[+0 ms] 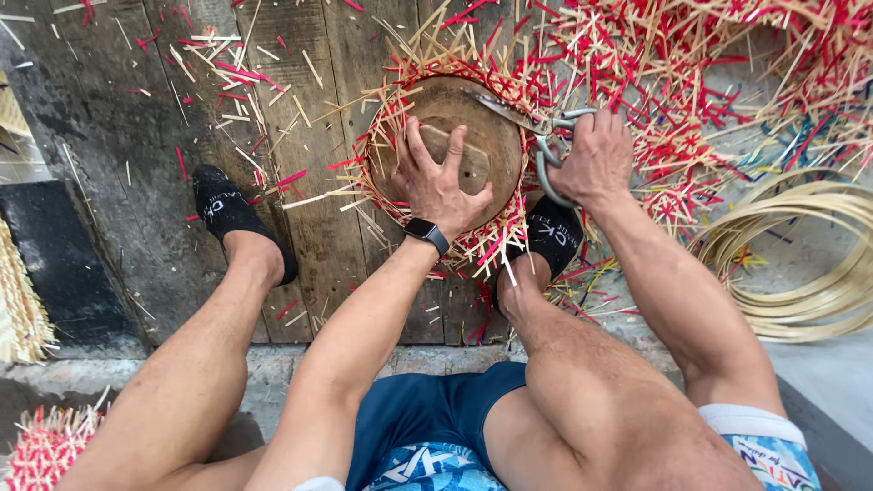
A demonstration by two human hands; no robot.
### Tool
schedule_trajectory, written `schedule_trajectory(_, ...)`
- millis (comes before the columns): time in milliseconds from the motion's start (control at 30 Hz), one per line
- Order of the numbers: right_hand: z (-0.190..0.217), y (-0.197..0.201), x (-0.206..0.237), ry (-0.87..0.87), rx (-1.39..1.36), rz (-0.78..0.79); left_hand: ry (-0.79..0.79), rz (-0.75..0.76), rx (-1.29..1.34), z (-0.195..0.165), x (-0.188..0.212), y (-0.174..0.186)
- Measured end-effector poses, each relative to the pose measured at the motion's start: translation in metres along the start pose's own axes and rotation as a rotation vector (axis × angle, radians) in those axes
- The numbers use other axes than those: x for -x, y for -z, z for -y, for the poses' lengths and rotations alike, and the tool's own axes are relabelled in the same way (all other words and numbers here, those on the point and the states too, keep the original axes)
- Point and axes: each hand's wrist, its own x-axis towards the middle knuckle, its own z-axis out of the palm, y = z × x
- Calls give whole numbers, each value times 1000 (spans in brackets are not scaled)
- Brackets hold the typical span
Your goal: The person sits on the floor and repeatedly trims the edges of woven mats using shears. They place a circular wooden template on each mat, cut the excess strands, then remove the template and set the finished mat aside. The process is repeated for multiple mats.
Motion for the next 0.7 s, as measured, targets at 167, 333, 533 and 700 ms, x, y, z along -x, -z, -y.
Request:
schedule_trajectory(167,-20,11,-3,12,1,98,-130,38,9,7,2,3)
schedule_trajectory(333,-5,8,-22,178,131,-230,-184,68,31,10,2,3)
schedule_trajectory(533,-27,12,-29,121,105,175,-336,141,17,24,-1,6)
schedule_trajectory(700,-15,8,-32,193,198,-76,-487,234,32,30,-7,10)
